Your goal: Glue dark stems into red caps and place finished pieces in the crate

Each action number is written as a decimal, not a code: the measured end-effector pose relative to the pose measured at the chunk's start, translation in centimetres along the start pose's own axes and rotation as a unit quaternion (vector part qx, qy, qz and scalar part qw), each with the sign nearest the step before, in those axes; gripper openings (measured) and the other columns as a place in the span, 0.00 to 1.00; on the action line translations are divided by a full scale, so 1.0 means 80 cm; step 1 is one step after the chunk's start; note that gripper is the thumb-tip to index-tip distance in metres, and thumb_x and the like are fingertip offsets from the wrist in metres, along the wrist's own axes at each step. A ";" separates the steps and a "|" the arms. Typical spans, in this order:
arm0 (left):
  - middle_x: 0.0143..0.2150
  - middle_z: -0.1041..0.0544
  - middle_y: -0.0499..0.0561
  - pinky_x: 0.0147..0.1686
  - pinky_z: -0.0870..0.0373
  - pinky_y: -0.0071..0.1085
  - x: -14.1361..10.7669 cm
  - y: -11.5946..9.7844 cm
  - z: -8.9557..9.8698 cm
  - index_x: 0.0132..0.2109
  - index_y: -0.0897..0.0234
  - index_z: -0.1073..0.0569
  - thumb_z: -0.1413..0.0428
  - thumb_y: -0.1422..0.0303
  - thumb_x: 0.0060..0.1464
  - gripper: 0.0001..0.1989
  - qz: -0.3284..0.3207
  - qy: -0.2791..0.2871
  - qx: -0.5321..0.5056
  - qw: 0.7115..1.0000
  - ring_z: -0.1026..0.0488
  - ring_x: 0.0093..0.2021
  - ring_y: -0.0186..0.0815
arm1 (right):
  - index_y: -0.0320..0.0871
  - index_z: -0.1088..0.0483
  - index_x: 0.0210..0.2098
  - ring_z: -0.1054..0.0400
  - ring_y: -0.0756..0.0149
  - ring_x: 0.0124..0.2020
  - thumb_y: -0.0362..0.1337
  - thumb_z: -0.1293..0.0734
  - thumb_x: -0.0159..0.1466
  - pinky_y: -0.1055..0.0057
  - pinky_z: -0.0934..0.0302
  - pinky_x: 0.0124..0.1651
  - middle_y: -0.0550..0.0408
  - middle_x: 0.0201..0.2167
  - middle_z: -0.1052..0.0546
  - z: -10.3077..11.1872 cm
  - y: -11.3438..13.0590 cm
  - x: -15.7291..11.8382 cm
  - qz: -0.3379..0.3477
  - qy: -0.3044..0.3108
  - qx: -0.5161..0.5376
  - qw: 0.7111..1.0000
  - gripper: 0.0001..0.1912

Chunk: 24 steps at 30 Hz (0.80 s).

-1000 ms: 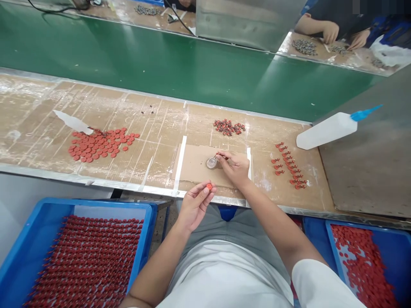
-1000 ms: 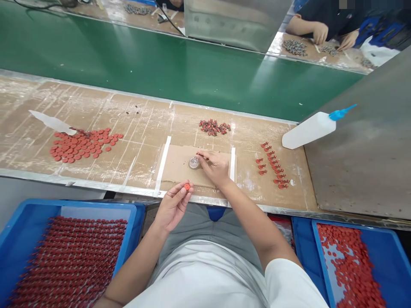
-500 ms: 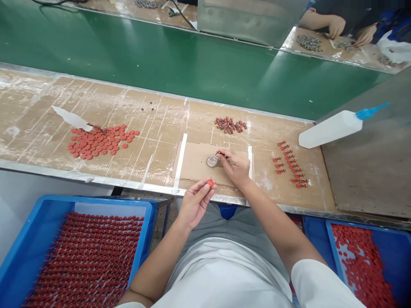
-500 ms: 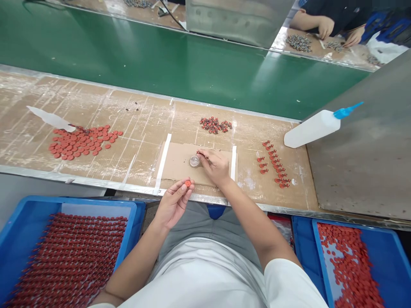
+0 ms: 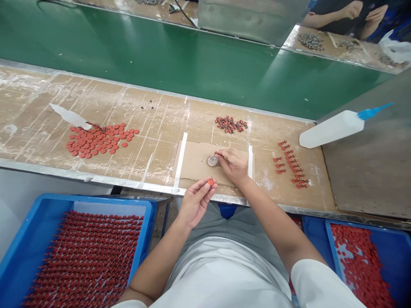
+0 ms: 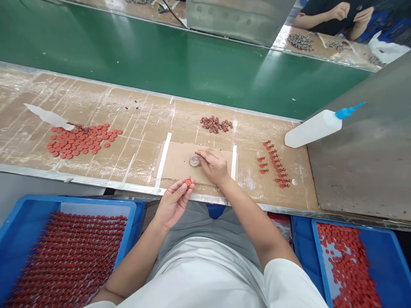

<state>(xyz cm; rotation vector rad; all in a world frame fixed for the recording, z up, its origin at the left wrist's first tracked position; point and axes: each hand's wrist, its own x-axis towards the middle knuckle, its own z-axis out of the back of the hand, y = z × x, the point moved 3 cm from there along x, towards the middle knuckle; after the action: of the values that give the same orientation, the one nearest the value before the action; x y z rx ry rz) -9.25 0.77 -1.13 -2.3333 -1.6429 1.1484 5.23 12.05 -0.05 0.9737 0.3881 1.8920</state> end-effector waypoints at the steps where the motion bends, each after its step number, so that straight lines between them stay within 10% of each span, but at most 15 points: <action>1: 0.44 0.20 0.55 0.44 0.26 0.21 0.000 0.000 0.000 0.44 0.68 0.22 0.37 0.74 0.49 0.13 0.000 0.002 0.000 1.000 0.22 0.41 0.31 | 0.51 0.25 0.43 0.28 0.62 0.45 0.41 0.38 0.65 0.60 0.34 0.52 0.54 0.40 0.21 0.000 0.000 0.000 0.001 -0.001 -0.001 1.000 0.11; 11: 0.45 0.20 0.55 0.45 0.27 0.19 -0.001 -0.002 -0.001 0.44 0.68 0.22 0.38 0.76 0.49 0.13 -0.005 0.007 -0.011 1.000 0.22 0.43 0.31 | 0.49 0.24 0.40 0.26 0.63 0.41 0.41 0.32 0.60 0.62 0.32 0.49 0.54 0.40 0.20 0.003 0.004 -0.001 -0.085 -0.080 0.122 0.986 0.09; 15: 0.44 0.20 0.54 0.43 0.27 0.18 -0.002 -0.004 -0.003 0.44 0.68 0.22 0.38 0.76 0.49 0.12 -0.012 0.002 -0.017 1.000 0.22 0.42 0.30 | 0.47 0.25 0.39 0.27 0.68 0.32 0.42 0.28 0.56 0.69 0.31 0.37 0.55 0.35 0.20 0.011 0.005 -0.001 -0.272 -0.163 0.343 0.884 0.12; 24: 0.43 0.19 0.52 0.42 0.26 0.19 -0.007 -0.006 -0.025 0.43 0.65 0.22 0.37 0.74 0.49 0.12 -0.021 0.006 -0.020 1.000 0.22 0.41 0.31 | 0.46 0.26 0.33 0.35 0.82 0.24 0.38 0.25 0.53 0.83 0.40 0.25 0.63 0.32 0.23 0.043 0.055 -0.009 -0.411 -0.061 0.631 0.655 0.09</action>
<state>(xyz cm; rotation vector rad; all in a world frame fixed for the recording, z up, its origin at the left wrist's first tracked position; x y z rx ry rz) -8.55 1.19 0.81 -2.3125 -1.7184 1.1009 5.37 8.78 4.48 1.3735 1.8500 0.4805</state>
